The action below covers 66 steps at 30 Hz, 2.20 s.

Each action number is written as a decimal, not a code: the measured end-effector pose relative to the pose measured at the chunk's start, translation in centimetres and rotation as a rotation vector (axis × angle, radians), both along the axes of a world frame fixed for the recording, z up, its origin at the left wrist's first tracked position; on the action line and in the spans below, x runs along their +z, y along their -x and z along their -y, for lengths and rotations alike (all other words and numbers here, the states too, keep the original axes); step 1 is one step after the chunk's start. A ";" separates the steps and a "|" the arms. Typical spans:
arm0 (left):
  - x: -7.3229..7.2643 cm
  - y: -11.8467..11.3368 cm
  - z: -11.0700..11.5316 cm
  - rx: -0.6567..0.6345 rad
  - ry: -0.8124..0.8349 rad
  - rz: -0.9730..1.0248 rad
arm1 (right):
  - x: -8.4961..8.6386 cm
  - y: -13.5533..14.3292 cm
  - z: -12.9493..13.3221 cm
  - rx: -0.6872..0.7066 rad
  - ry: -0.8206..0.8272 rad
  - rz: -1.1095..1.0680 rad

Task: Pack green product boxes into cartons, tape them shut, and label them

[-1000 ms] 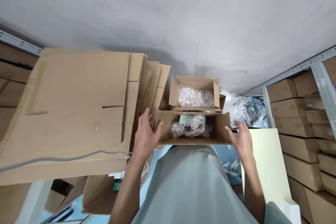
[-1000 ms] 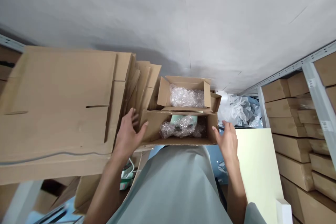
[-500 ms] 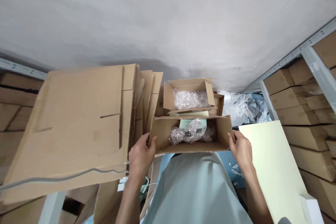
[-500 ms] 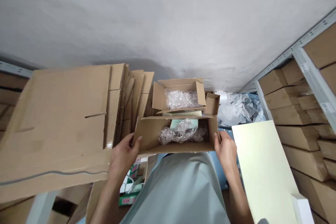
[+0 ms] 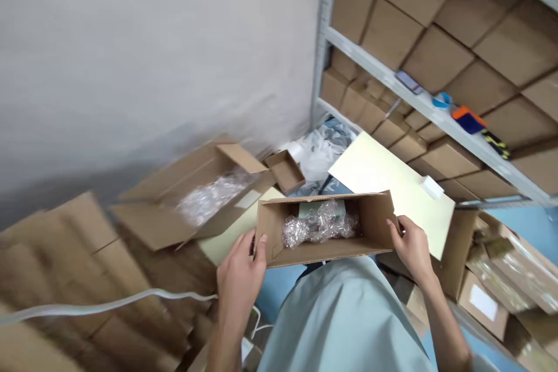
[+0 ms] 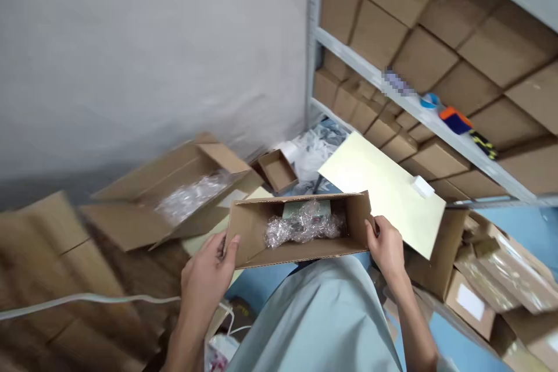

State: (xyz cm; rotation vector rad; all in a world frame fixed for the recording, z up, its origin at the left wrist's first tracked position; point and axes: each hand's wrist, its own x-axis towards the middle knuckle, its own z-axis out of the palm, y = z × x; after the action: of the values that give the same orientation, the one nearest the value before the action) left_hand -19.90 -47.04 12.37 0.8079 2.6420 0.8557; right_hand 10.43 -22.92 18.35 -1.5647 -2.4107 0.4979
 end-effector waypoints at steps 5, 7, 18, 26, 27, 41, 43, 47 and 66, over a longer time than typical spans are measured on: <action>0.0 -2.7 -7.9 -0.258 -0.044 0.022 | 0.2 -7.1 0.5 -0.271 -0.052 -0.008; 0.7 -4.0 -11.0 -0.320 -0.055 0.020 | -0.1 -9.4 0.2 -0.352 -0.055 -0.018; 1.1 -10.4 -30.8 -0.595 -0.009 -0.079 | -4.9 -17.7 -8.3 -0.613 -0.028 -0.112; -0.4 -13.9 -42.9 -0.650 0.130 -0.094 | -8.2 -21.2 -18.9 -0.614 0.019 -0.146; -0.5 -14.1 -44.0 -0.653 0.136 -0.096 | -8.3 -21.3 -19.9 -0.614 0.024 -0.145; -1.4 -11.2 -50.7 -0.674 0.145 -0.062 | -8.0 -18.4 -24.3 -0.704 0.119 -0.122; -1.5 -10.3 -50.6 -0.667 0.129 -0.073 | -8.0 -17.5 -24.2 -0.695 0.134 -0.111; -1.6 -8.9 -50.2 -0.668 0.112 -0.047 | -7.5 -16.0 -24.8 -0.698 0.101 -0.080; -1.3 -9.1 -49.5 -0.864 0.157 -0.169 | -6.3 -15.0 -36.7 -0.529 0.132 -0.016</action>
State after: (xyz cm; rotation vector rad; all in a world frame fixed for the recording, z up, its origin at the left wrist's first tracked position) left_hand -10.84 2.42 11.03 1.8156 2.0714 0.3431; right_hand 25.44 13.82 12.00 -2.1395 -1.8650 0.5598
